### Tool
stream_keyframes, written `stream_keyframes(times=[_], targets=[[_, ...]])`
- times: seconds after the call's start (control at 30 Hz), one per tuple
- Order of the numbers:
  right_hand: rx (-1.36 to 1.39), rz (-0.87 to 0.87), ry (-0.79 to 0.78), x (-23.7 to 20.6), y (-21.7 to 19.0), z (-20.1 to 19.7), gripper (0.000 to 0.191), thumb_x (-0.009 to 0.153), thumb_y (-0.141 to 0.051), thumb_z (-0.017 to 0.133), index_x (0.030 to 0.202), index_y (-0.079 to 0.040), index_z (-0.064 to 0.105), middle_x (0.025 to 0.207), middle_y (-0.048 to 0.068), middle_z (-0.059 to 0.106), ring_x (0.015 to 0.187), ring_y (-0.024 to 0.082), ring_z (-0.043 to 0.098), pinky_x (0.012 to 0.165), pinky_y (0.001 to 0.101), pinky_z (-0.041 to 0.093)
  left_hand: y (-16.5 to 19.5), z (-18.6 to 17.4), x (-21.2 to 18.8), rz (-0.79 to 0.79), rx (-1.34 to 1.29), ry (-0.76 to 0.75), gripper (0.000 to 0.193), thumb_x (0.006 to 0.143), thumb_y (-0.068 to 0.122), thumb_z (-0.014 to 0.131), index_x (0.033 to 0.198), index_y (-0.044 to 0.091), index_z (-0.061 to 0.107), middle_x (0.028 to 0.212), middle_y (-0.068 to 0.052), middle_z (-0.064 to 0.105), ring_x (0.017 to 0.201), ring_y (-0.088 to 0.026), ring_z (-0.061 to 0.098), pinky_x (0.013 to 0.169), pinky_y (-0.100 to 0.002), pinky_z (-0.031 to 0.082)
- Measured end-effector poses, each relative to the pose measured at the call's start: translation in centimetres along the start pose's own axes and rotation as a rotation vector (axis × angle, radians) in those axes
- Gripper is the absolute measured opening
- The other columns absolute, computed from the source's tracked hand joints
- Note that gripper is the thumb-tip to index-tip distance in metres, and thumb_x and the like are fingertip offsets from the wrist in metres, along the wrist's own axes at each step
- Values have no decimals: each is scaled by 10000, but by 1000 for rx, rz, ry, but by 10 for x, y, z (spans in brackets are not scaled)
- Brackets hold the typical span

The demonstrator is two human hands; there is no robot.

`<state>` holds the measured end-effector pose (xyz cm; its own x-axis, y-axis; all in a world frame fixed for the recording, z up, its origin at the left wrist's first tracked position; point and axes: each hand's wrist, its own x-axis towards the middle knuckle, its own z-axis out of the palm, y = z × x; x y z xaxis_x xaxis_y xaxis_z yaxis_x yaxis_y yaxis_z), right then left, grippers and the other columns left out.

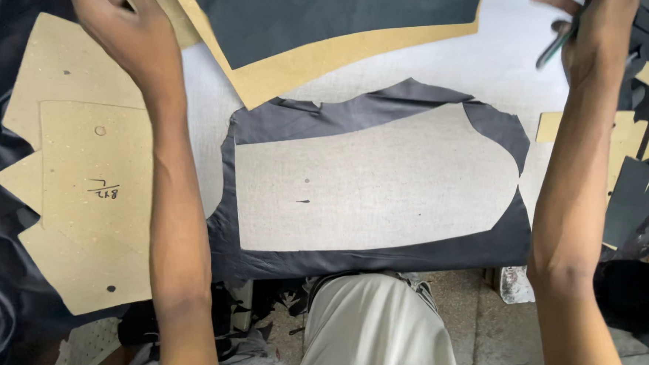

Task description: The person places a cardboard pattern on a large sheet of black leather and uses a utility knife to cut around the pattern's edges. They remove the cut piece, reposition the leather, and repeat the process with another pattern to produce additional leather pieces.

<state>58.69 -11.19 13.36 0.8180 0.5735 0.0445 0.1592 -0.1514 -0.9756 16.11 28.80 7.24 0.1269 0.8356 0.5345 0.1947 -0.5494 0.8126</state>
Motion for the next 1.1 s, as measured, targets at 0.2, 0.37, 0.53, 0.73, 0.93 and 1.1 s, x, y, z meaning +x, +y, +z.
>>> stream_keyframes(times=[0.2, 0.37, 0.53, 0.73, 0.93, 1.1], targets=[[-789, 82, -36, -83, 41, 33, 364, 1021, -321, 812, 1053, 27, 709, 895, 138, 716, 767, 200, 685, 654, 250, 489, 14, -38, -125, -236, 262, -368, 347, 969, 141, 804, 1167, -8, 562, 1149, -144, 510, 1102, -295, 493, 973, -470, 413], [-825, 26, 23, -125, 84, 49, 390, 836, -244, 946, 852, -2, 641, 765, 79, 612, 669, 184, 538, 592, 314, 451, 25, -38, -166, -259, 374, -507, 275, 889, 174, 835, 995, 0, 650, 1137, -139, 499, 1102, -314, 460, 986, -531, 380], [-819, 96, 43, -143, 86, 25, 334, 910, -153, 861, 753, 5, 612, 646, 81, 523, 600, 193, 469, 567, 348, 403, 37, -44, -178, -107, 218, -509, 179, 909, 44, 744, 1028, -47, 646, 1085, -164, 616, 1060, -336, 527, 936, -471, 448], [-768, 215, 101, -178, 62, -32, 292, 911, -167, 830, 777, 13, 643, 649, 64, 576, 576, 158, 501, 548, 331, 403, 57, -53, -206, -42, 214, -479, 181, 904, 44, 730, 1024, -50, 633, 901, -206, 668, 796, -360, 660, 714, -436, 507], [-622, -13, 118, -143, 59, 27, 332, 916, -307, 861, 942, -10, 715, 755, 73, 657, 674, 156, 591, 615, 331, 483, 53, -64, -183, -273, 251, -368, 176, 903, 15, 715, 1018, -56, 601, 922, -253, 697, 880, -443, 689, 771, -485, 514], [-724, -123, 66, -136, 54, 114, 471, 820, -318, 911, 872, 63, 639, 759, 188, 628, 656, 296, 572, 629, 438, 468, 54, -71, -176, -222, 266, -484, 192, 908, 40, 696, 1077, -43, 654, 981, -277, 707, 944, -475, 676, 795, -497, 511]])
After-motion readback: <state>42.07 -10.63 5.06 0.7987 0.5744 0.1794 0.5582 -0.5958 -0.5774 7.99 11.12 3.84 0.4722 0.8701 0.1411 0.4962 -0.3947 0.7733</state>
